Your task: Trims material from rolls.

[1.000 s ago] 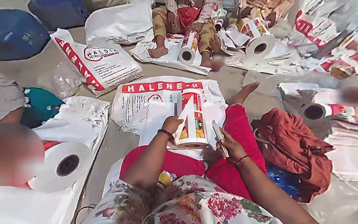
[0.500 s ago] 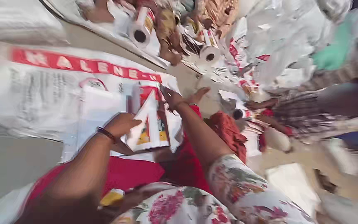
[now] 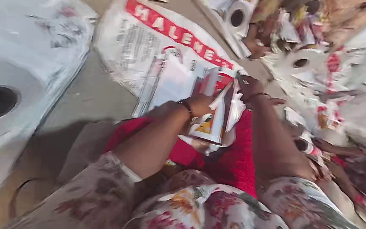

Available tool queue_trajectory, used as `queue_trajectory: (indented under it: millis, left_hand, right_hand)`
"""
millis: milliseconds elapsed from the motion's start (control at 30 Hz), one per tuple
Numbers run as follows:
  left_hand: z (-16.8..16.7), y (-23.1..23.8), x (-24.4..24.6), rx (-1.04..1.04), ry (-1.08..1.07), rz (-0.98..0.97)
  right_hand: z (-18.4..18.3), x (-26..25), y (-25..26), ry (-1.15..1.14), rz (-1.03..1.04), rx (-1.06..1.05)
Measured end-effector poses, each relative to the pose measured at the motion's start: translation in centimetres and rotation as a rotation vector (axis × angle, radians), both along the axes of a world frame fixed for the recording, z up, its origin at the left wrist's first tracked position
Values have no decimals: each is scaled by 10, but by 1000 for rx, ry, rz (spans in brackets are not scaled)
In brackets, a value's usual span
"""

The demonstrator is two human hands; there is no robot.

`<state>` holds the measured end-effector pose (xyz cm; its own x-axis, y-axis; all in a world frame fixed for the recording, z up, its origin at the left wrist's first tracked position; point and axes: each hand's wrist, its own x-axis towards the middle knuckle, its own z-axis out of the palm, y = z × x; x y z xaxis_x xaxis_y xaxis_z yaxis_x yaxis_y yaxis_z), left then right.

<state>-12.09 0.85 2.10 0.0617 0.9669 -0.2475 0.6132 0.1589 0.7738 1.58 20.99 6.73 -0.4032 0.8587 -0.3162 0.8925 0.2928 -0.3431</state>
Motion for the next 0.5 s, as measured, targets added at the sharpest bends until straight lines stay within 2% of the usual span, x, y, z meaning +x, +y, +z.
queue_trajectory:
  millis: [100, 400, 467, 500]
  left_hand:
    - [-1, 6, 1, -63, -30, 41]
    - [0, 2, -6, -2, -25, -25]
    - [-3, 1, -3, -17, -111, 31]
    - [-3, -3, -4, -36, -158, 82]
  right_hand:
    - [8, -4, 0, -9, -55, -34]
    - [21, -8, -20, -161, 100, -92]
    - [35, 4, -32, -171, 222, -162]
    - [39, 8, -37, -195, 360, -173]
